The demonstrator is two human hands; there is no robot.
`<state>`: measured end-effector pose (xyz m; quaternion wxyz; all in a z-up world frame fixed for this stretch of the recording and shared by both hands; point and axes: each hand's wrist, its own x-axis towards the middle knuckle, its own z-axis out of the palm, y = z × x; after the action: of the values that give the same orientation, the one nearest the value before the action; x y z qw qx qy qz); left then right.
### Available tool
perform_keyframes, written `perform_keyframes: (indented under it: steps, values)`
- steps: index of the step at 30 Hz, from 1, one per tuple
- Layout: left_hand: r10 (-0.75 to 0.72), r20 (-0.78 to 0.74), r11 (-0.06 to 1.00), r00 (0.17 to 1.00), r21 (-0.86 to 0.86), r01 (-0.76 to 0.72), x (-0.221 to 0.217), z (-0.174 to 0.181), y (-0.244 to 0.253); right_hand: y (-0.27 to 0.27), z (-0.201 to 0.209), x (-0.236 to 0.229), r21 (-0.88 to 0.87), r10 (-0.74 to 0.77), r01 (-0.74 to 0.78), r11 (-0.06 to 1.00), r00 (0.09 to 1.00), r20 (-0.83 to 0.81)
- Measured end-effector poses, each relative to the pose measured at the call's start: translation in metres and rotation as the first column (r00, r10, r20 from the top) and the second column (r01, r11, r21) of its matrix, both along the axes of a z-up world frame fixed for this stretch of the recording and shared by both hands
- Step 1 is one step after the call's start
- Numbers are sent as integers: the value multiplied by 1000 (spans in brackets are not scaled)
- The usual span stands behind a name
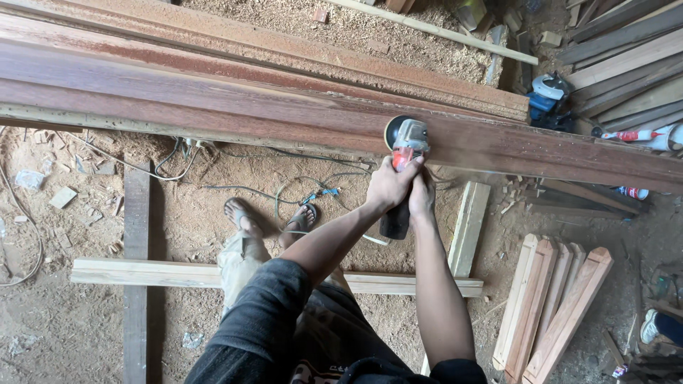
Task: The person uses an angle grinder with a sanding disc to smooth the surface of a long wooden plank. The person moves the tool back and forth along the plank's length, generating sawdust, and briefly wipes the surface with a hand before resuming sanding.
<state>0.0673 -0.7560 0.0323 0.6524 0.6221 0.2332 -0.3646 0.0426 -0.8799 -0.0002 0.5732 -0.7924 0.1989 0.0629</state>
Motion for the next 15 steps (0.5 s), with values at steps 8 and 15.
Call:
perform_keyframes:
  steps: [8, 15]
  values:
    - [291, -25, 956, 957, 37, -290, -26, 25, 106, 105, 6, 2, 11, 200, -200, 980, 978, -56]
    - [458, -3, 887, 889, 75, -457, -33, 12, 188, 190, -14, 16, -38, 352, -360, 932, 926, -136]
